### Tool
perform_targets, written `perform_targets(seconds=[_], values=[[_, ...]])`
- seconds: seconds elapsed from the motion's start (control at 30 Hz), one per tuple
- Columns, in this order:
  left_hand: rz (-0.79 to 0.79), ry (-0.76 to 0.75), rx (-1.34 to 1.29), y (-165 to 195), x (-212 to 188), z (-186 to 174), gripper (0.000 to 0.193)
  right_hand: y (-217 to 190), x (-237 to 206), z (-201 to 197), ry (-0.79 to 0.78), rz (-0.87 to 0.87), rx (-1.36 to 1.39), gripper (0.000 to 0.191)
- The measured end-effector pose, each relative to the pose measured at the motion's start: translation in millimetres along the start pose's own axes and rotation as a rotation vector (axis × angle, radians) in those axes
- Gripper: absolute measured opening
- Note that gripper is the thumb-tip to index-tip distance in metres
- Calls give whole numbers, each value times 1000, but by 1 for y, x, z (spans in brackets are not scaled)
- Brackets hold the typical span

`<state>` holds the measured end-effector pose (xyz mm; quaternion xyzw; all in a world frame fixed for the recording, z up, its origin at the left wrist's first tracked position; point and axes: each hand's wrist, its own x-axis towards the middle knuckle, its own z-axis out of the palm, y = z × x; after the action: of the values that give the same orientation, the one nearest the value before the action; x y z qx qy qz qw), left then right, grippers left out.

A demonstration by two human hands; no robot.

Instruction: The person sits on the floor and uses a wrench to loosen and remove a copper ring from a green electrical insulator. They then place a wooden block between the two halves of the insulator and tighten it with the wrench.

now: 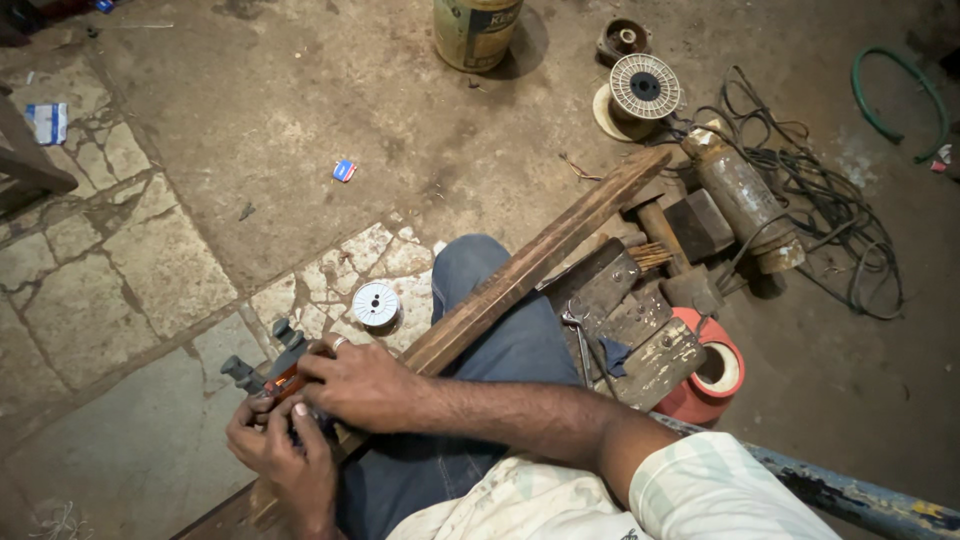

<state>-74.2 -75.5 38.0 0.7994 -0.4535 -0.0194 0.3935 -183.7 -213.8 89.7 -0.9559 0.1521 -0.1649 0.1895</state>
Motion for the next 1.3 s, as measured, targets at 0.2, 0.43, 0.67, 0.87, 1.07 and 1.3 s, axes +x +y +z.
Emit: perform_targets(seconds=[0.2,0.43,0.67,0.87,1.07,1.3], values=[[-50,20,-51,5,0,1,15,4,-6,1,29,-3,8,22],[-5,65,-48,0,-4,1,13,12,-18,-6,164,-82,353,30],[-37,38,-84,2,-8,-12,16,32,-79,-25,250,123,425,22],[-21,-88,-136,-4,3,-28,30,61,-120,-46,326,353,187,23],[51,-76,-25,1,13,-27,42,90,-133,-41,20,277,-110,56],[-69,-58,-142,20,2,-26,42,116,-141,-38,-21,252,-179,46]])
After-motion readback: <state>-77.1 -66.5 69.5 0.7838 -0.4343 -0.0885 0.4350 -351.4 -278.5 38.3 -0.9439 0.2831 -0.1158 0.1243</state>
